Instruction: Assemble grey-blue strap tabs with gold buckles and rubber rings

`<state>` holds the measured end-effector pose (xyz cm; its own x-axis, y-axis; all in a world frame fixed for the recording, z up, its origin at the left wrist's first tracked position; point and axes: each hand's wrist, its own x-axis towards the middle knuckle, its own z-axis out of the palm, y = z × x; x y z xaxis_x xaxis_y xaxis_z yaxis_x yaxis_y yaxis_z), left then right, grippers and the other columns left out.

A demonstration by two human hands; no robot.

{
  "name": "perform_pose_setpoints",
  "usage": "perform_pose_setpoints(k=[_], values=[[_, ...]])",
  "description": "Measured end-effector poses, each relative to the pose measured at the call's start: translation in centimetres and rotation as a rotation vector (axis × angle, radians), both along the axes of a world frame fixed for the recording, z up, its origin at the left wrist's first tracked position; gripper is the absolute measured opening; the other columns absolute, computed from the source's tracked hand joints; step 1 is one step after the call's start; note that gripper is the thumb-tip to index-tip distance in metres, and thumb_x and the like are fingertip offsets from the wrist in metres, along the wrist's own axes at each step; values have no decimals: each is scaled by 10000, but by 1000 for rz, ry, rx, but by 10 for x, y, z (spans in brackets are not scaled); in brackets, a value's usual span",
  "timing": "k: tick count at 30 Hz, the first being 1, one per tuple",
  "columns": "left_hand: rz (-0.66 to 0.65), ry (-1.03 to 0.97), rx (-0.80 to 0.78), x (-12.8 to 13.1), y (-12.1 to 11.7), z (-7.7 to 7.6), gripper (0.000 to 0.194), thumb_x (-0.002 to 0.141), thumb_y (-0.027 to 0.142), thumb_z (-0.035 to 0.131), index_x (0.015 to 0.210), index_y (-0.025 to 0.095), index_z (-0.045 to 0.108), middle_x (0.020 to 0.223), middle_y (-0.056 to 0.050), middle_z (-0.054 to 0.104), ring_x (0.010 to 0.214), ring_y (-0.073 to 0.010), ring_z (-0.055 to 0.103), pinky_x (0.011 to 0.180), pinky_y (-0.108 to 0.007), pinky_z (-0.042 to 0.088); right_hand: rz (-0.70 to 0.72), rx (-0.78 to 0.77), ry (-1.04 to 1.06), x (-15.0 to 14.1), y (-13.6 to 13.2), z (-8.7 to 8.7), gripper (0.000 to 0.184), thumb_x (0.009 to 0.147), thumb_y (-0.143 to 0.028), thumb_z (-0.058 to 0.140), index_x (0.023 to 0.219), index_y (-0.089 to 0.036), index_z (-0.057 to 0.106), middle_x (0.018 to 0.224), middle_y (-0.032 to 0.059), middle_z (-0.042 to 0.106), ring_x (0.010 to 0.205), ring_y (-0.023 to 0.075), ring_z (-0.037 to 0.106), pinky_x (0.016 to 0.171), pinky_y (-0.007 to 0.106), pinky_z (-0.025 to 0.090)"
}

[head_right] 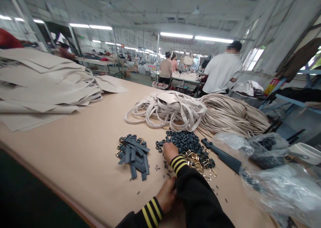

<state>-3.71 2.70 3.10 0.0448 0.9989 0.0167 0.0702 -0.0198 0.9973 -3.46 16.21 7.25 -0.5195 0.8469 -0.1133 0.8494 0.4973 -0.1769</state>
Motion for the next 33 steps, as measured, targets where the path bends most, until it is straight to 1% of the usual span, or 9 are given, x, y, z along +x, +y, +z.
perform_pose_setpoints(k=[3,8,12,15,20,23,25,29,33], values=[[45,131,-79,3,1,-8,139,747,264,446,695,150,504,609,-46,585,574,-174,560,522,-278,433,49,0,3,14,-8,2,238,753,-81,455,910,-180,604,906,94,651,886,202,589,707,256,381],[-88,-25,-218,8,2,-11,111,775,282,393,749,175,408,459,21,534,367,-130,516,338,-201,376,72,-14,23,44,-19,8,253,710,-79,481,897,-188,612,917,70,644,899,188,568,730,248,367],[-109,-69,-216,11,4,-13,109,776,280,401,748,179,370,431,42,522,318,-104,486,310,-180,382,33,-20,69,62,-22,10,295,705,-188,546,999,-188,577,918,66,643,852,175,577,706,237,375],[-110,-61,-217,12,5,-17,97,784,271,387,770,178,367,432,36,531,326,-106,502,305,-170,386,-22,-16,104,60,-23,5,234,686,-248,582,901,-162,613,859,96,654,807,205,592,661,257,388],[-64,-28,-177,12,4,-24,130,796,302,384,774,174,380,461,15,551,346,-112,527,308,-168,391,-54,-24,223,55,-26,2,82,643,-126,578,697,-147,636,758,103,658,784,223,598,672,277,401],[-46,-64,-167,11,4,-23,167,790,334,399,747,174,380,470,25,543,331,-96,504,303,-168,391,-68,-42,331,80,-33,10,90,682,-144,547,729,-157,622,746,61,647,760,182,589,676,259,420],[-31,-102,-168,11,4,-21,197,779,357,417,724,172,378,487,26,545,330,-83,494,299,-162,386,-91,-91,450,108,-43,14,125,736,-218,507,801,-161,598,761,35,630,719,153,582,626,235,444],[2,-161,-183,13,6,-16,244,750,390,463,710,162,388,514,17,561,347,-76,503,302,-148,376,-197,-350,849,162,-77,8,172,717,-292,530,804,-147,564,702,8,584,598,128,557,517,221,463],[23,-208,-192,14,5,-11,274,731,410,492,713,152,399,526,13,570,352,-67,498,312,-140,373,-307,-474,945,179,-104,-9,143,690,-275,562,734,-139,574,605,-5,566,490,110,521,484,226,433]])
